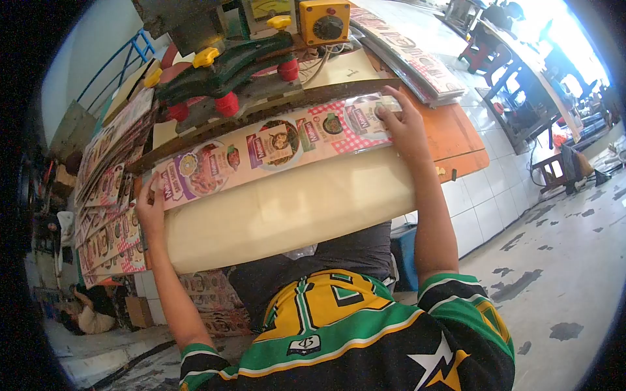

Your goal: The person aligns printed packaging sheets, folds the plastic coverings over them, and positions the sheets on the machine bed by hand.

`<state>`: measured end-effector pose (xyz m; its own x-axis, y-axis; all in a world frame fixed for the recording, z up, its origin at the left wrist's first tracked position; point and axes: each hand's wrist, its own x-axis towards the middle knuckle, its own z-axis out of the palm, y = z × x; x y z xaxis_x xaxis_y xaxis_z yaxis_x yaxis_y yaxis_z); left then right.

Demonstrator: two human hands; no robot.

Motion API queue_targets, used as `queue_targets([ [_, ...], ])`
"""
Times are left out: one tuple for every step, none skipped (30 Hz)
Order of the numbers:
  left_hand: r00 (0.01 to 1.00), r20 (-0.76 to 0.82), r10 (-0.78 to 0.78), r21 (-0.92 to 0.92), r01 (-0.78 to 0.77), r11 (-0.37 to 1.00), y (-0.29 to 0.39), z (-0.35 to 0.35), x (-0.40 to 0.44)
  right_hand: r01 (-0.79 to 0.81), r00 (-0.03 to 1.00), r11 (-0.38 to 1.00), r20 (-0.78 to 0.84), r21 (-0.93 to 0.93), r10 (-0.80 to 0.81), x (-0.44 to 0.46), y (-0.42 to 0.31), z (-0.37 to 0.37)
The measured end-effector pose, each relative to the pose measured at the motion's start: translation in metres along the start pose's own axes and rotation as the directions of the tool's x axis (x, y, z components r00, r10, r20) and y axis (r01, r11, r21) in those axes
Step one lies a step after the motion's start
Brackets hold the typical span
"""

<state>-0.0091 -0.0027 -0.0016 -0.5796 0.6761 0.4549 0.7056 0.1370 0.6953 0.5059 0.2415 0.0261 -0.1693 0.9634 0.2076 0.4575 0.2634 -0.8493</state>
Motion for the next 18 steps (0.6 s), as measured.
queue_targets([
  [0.999, -0.021, 0.034, -0.017, -0.035, 0.999, -0.003, 0.000, -0.001, 0.020, 1.000, 0.955, 0.005, 0.297, -0.022, 0.005, 0.010, 0.004],
  [0.997, -0.042, 0.068, -0.033, -0.070, 0.997, -0.005, 0.000, -0.001, 0.036, 0.999, 0.823, 0.002, 0.567, -0.045, 0.008, 0.016, 0.004],
  [0.997, -0.042, 0.070, -0.033, -0.071, 0.997, -0.002, -0.001, -0.002, 0.037, 0.999, 0.823, 0.001, 0.567, -0.045, 0.010, 0.019, 0.001],
  [0.993, -0.060, 0.097, -0.029, -0.099, 0.995, 0.002, -0.003, -0.002, -0.040, 0.992, 0.784, 0.117, 0.619, -0.042, 0.012, 0.021, -0.004],
  [0.989, -0.076, 0.124, -0.023, -0.126, 0.992, 0.005, -0.004, -0.003, -0.124, 0.971, 0.742, 0.233, 0.659, -0.044, 0.012, 0.024, -0.008],
  [0.989, -0.074, 0.125, -0.022, -0.127, 0.992, 0.005, -0.005, -0.004, -0.125, 0.972, 0.741, 0.232, 0.660, -0.043, 0.011, 0.024, -0.011],
  [0.987, -0.094, 0.130, -0.059, -0.136, 0.989, 0.005, -0.007, -0.004, -0.201, 0.958, 0.706, 0.287, 0.679, -0.003, 0.010, 0.025, -0.014],
  [0.984, -0.114, 0.135, -0.095, -0.146, 0.985, 0.004, -0.008, -0.005, -0.276, 0.939, 0.668, 0.343, 0.691, 0.033, 0.009, 0.026, -0.016],
  [0.984, -0.114, 0.135, -0.094, -0.146, 0.985, 0.003, -0.009, -0.005, -0.276, 0.939, 0.667, 0.343, 0.692, 0.033, 0.010, 0.028, -0.019],
  [0.978, -0.140, 0.157, -0.109, -0.173, 0.979, 0.003, -0.010, -0.004, -0.261, 0.938, 0.671, 0.348, 0.694, 0.005, 0.011, 0.031, -0.021],
  [0.970, -0.166, 0.179, -0.123, -0.201, 0.972, 0.002, -0.011, -0.005, -0.245, 0.936, 0.674, 0.352, 0.697, -0.024, 0.012, 0.033, -0.023],
  [0.970, -0.165, 0.180, -0.123, -0.202, 0.972, 0.006, -0.012, -0.005, -0.245, 0.936, 0.673, 0.351, 0.698, -0.024, 0.009, 0.030, -0.024],
  [0.944, -0.214, 0.253, -0.125, -0.284, 0.951, 0.014, -0.015, -0.006, -0.230, 0.939, 0.654, 0.341, 0.721, -0.046, 0.005, 0.026, -0.028],
  [0.927, -0.238, 0.289, -0.126, -0.325, 0.937, 0.015, -0.015, -0.007, -0.214, 0.942, 0.633, 0.329, 0.744, -0.068, 0.003, 0.023, -0.030],
  [0.909, -0.262, 0.324, -0.125, -0.365, 0.923, 0.016, -0.016, -0.007, -0.213, 0.942, 0.634, 0.328, 0.744, -0.068, 0.003, 0.023, -0.029],
  [0.910, -0.314, 0.271, -0.168, -0.334, 0.927, 0.012, -0.014, -0.007, -0.185, 0.946, 0.610, 0.308, 0.771, -0.102, 0.003, 0.025, -0.028],
  [0.907, -0.361, 0.215, -0.212, -0.304, 0.929, 0.010, -0.015, -0.007, -0.158, 0.948, 0.584, 0.287, 0.796, -0.135, 0.003, 0.027, -0.027],
  [0.910, -0.352, 0.220, -0.161, -0.291, 0.943, 0.010, -0.020, -0.010, -0.157, 0.949, 0.584, 0.286, 0.796, -0.135, 0.005, 0.033, -0.026],
])
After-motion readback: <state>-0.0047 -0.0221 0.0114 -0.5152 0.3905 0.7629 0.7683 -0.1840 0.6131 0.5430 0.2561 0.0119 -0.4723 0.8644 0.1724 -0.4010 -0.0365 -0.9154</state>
